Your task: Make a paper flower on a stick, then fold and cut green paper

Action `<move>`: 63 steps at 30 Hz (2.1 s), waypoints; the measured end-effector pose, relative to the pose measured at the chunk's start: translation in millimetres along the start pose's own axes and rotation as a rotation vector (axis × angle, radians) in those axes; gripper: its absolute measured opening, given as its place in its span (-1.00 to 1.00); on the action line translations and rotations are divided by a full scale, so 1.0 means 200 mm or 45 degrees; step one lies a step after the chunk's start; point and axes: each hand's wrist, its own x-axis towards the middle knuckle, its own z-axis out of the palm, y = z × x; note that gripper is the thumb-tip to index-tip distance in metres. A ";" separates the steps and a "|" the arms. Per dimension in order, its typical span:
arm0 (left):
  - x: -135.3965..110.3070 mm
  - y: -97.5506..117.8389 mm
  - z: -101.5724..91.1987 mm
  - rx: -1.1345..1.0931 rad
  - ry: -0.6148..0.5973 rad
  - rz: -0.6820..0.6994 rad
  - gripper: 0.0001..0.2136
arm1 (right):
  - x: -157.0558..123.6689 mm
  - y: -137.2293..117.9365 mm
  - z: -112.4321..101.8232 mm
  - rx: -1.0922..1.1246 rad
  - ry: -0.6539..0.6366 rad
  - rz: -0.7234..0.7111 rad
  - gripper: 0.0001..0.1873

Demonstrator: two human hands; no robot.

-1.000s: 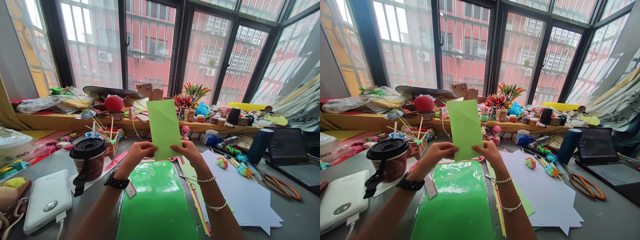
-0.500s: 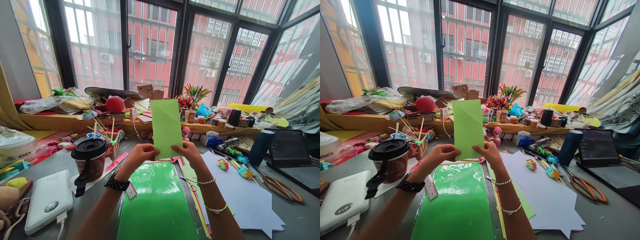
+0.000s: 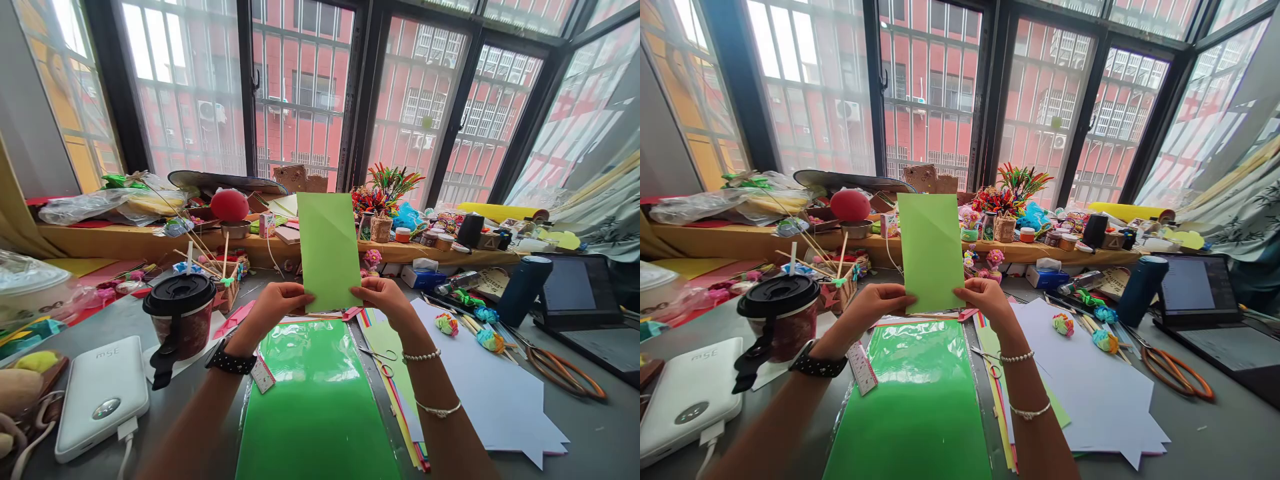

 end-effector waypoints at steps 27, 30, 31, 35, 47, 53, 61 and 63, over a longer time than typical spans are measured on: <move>-0.01 0.01 0.00 -0.010 0.005 0.000 -0.82 | 0.01 0.02 -0.02 -0.118 -0.015 0.009 -0.72; 0.00 0.00 -0.01 -0.030 -0.005 -0.003 -0.82 | 0.01 0.03 -0.01 -0.118 0.013 0.006 -0.73; 0.00 0.00 -0.01 -0.031 -0.011 -0.005 -0.82 | 0.01 0.03 0.00 -0.119 0.022 0.001 -0.72; 0.00 -0.01 -0.01 0.009 -0.002 -0.013 -0.79 | 0.02 0.03 0.01 -0.123 0.062 -0.035 -0.72; 0.03 -0.07 -0.06 0.005 0.014 -0.005 -0.78 | 0.05 0.07 0.01 -0.160 0.028 -0.026 -0.76; 0.04 -0.07 -0.05 -0.013 0.073 -0.012 -0.80 | 0.07 0.10 0.04 -0.188 0.069 -0.080 -0.78; 0.05 -0.09 -0.06 0.048 0.049 0.020 -0.81 | 0.05 0.09 0.00 -0.219 -0.023 -0.080 -0.77; 0.06 -0.08 -0.06 0.148 0.078 0.057 -0.82 | 0.05 0.08 -0.03 -0.194 -0.119 -0.044 -0.76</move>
